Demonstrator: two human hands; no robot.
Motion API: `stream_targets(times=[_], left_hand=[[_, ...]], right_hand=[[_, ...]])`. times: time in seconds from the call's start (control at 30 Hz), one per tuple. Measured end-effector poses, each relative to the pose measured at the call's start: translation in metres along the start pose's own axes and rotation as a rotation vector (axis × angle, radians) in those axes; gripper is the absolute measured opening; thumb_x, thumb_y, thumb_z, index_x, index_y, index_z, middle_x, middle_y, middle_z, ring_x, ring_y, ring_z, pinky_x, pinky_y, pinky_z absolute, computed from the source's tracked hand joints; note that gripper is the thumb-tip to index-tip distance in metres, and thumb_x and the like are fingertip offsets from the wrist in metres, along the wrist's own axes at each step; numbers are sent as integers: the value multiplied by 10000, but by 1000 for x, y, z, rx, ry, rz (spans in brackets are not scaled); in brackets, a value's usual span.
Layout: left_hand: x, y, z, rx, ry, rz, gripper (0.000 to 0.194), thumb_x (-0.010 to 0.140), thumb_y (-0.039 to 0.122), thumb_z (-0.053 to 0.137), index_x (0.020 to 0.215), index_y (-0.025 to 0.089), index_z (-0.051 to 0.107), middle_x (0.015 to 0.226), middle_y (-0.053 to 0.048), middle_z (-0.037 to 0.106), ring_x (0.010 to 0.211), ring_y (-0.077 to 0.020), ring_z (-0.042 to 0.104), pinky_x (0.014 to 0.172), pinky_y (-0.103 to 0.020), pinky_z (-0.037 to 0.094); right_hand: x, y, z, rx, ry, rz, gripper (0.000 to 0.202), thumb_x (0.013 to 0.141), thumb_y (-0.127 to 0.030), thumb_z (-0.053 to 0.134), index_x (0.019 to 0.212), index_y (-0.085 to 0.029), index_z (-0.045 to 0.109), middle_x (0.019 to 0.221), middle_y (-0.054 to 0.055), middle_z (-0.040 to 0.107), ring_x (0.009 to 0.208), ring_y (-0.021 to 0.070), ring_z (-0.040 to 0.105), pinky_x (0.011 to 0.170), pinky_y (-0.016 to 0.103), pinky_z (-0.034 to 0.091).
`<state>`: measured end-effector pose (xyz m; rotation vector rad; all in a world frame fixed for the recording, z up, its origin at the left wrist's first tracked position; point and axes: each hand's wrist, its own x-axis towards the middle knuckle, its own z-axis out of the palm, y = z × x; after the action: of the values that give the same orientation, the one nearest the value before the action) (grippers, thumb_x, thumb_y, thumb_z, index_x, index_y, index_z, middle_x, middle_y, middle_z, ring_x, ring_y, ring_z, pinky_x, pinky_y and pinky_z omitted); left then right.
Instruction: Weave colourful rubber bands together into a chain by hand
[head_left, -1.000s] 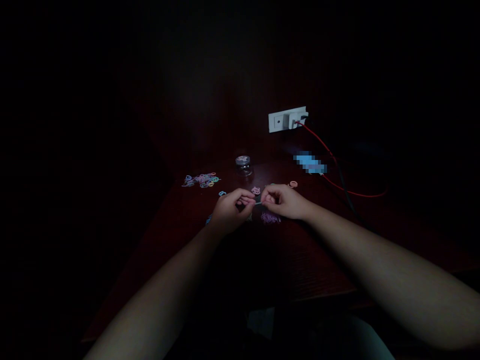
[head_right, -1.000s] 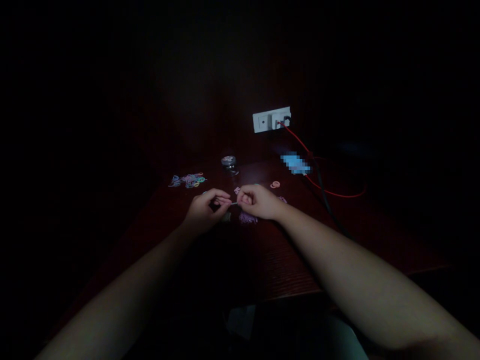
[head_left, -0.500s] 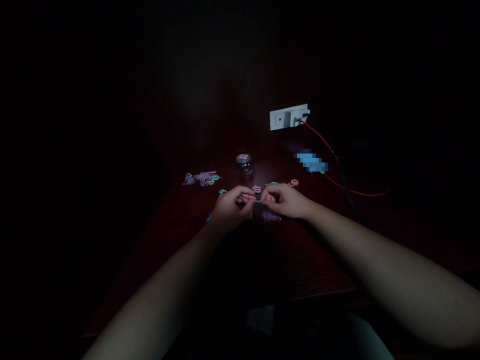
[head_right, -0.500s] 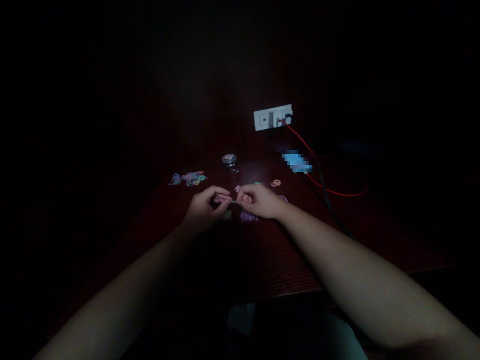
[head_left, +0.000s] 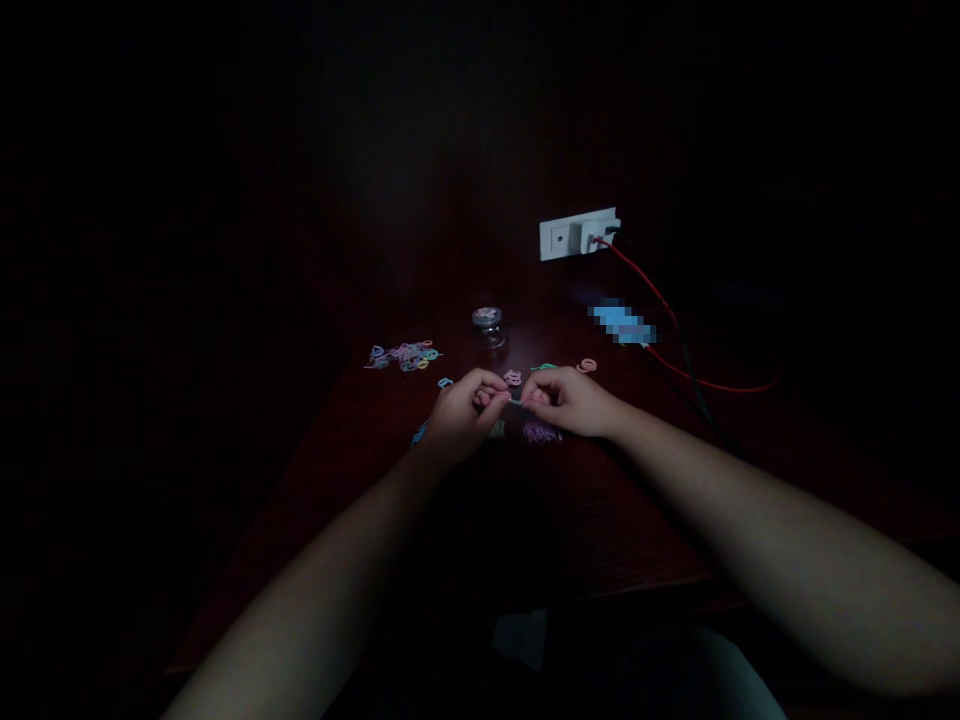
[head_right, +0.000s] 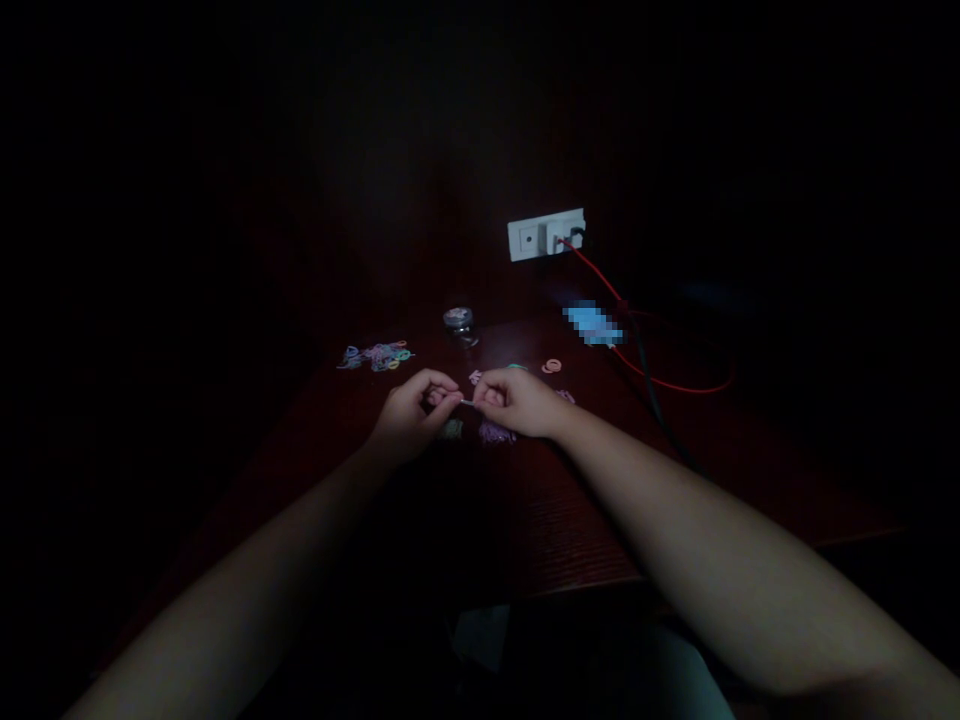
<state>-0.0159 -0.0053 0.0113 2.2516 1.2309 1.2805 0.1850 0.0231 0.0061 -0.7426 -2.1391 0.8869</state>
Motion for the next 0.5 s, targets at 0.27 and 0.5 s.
stream_targets(times=[0.27, 0.5], left_hand=[[0, -1, 2, 67, -43, -14, 47, 829, 221, 582, 851, 180, 582, 687, 28, 550, 615, -95, 496, 581, -209, 397], [1, -1, 3, 62, -81, -14, 33, 833, 215, 570, 840, 185, 558, 689, 35, 547, 615, -94, 489, 582, -211, 382]], right_hand=[[0, 1, 0, -2, -4, -8, 149, 797, -282, 594, 760, -137, 594, 610, -29, 470, 546, 88, 402, 513, 220, 319], [0, 1, 0, -30, 2, -23, 142, 796, -266, 586, 733, -140, 591, 597, -39, 436, 546, 84, 374, 518, 218, 297]])
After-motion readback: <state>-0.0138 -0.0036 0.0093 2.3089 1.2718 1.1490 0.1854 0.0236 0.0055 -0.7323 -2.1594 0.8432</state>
